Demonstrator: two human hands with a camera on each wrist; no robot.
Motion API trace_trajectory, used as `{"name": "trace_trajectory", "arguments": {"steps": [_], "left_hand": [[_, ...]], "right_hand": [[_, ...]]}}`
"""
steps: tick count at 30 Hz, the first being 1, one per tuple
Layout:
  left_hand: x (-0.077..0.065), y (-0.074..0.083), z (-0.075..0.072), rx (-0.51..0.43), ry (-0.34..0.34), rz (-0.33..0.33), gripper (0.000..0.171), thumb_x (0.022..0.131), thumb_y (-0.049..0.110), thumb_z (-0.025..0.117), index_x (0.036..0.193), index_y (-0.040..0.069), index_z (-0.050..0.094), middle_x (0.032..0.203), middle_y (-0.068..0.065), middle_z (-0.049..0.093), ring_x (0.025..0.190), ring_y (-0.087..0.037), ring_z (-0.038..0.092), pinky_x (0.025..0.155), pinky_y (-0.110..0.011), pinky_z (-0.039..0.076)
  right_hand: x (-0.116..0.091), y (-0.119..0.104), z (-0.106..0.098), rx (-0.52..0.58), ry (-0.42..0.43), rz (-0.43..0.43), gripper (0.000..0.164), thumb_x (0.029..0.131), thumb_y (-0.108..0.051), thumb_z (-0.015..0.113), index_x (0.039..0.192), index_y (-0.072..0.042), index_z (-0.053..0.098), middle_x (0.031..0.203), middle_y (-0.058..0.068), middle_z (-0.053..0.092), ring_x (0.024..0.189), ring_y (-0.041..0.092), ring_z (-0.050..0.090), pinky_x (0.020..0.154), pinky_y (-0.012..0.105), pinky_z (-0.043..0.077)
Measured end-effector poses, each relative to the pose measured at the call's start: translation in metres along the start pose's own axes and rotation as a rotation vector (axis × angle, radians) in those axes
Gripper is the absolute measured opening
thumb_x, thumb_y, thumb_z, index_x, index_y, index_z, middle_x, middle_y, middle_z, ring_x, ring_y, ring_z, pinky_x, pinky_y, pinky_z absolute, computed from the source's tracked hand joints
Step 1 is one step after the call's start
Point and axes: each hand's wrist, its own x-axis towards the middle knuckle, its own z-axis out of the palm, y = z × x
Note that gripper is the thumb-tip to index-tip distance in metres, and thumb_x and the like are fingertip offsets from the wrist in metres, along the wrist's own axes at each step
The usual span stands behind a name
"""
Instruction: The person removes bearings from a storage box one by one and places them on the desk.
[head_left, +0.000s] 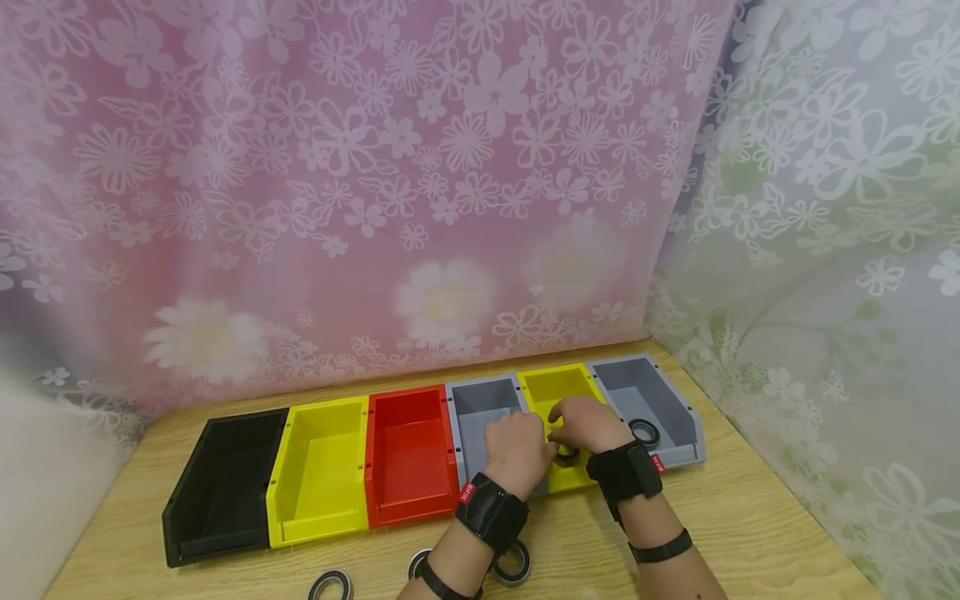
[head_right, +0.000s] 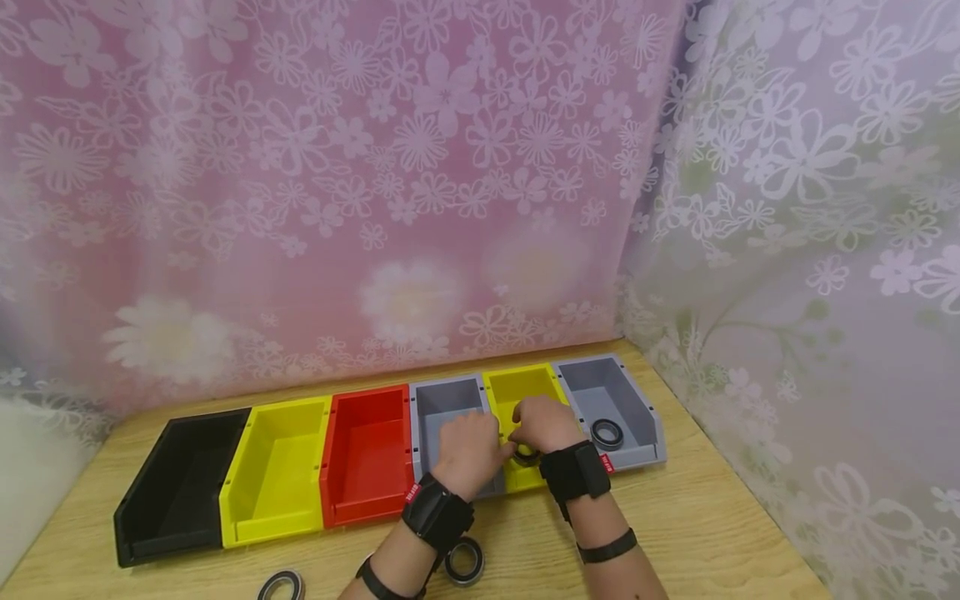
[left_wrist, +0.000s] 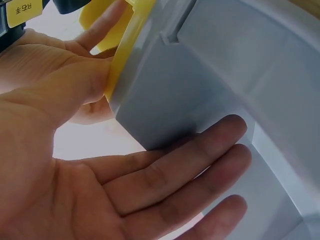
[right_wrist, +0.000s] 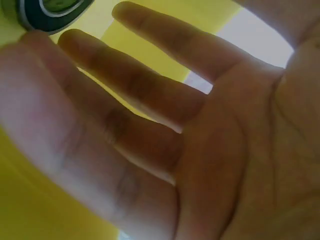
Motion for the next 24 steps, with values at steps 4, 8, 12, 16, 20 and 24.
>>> {"name": "trace_trajectory", "arguments": {"steps": [4, 8, 12, 16, 20, 24], "left_hand": [[0.000, 0.000, -0.001, -0.002, 0.002, -0.004, 0.051, 0.089, 0.046, 0.079, 0.058, 0.013, 0.056, 0.054, 0.003, 0.037, 0.046, -0.014, 0.043, 0.043, -0.027, 0.032], [0.000, 0.001, -0.002, 0.002, 0.001, -0.008, 0.051, 0.089, 0.047, 0.079, 0.059, 0.013, 0.057, 0.055, 0.002, 0.038, 0.047, -0.014, 0.043, 0.043, -0.028, 0.032], [0.001, 0.001, -0.001, -0.006, -0.003, -0.009, 0.052, 0.089, 0.048, 0.079, 0.058, 0.013, 0.056, 0.055, 0.002, 0.035, 0.047, -0.014, 0.043, 0.043, -0.028, 0.031], [0.001, 0.002, -0.001, -0.012, 0.000, -0.012, 0.054, 0.088, 0.048, 0.080, 0.056, 0.013, 0.053, 0.054, 0.003, 0.033, 0.047, -0.013, 0.042, 0.043, -0.027, 0.030], [-0.001, 0.001, -0.002, -0.015, 0.003, -0.006, 0.055, 0.088, 0.048, 0.081, 0.055, 0.014, 0.052, 0.054, 0.003, 0.033, 0.046, -0.013, 0.043, 0.043, -0.027, 0.031], [-0.002, 0.001, -0.002, -0.025, 0.002, -0.007, 0.056, 0.088, 0.048, 0.081, 0.054, 0.015, 0.051, 0.054, 0.003, 0.034, 0.046, -0.013, 0.043, 0.043, -0.027, 0.032]], "right_hand": [[0.000, 0.000, 0.001, -0.013, 0.004, -0.010, 0.024, 0.089, -0.015, 0.078, 0.109, -0.001, 0.078, 0.093, 0.009, 0.072, 0.070, 0.021, 0.058, 0.067, 0.037, 0.049], [0.000, 0.000, 0.003, 0.006, 0.015, -0.009, 0.010, 0.087, -0.012, 0.078, 0.092, -0.003, 0.078, 0.073, 0.004, 0.063, 0.062, 0.019, 0.053, 0.059, 0.031, 0.042], [0.001, 0.002, 0.006, 0.040, 0.021, 0.004, 0.013, 0.086, -0.010, 0.080, 0.076, -0.004, 0.073, 0.060, 0.002, 0.054, 0.055, 0.017, 0.048, 0.054, 0.028, 0.038], [0.003, 0.004, 0.009, 0.062, 0.020, 0.013, 0.015, 0.085, -0.009, 0.081, 0.073, -0.005, 0.072, 0.059, 0.002, 0.054, 0.054, 0.018, 0.049, 0.053, 0.028, 0.039], [0.006, 0.007, 0.012, 0.064, 0.012, 0.017, 0.016, 0.082, -0.008, 0.084, 0.073, -0.005, 0.071, 0.061, 0.003, 0.055, 0.056, 0.019, 0.050, 0.054, 0.029, 0.040], [0.008, 0.008, 0.014, 0.061, 0.005, 0.020, 0.018, 0.079, -0.009, 0.086, 0.072, -0.005, 0.070, 0.061, 0.003, 0.055, 0.056, 0.019, 0.050, 0.055, 0.029, 0.040]]}}
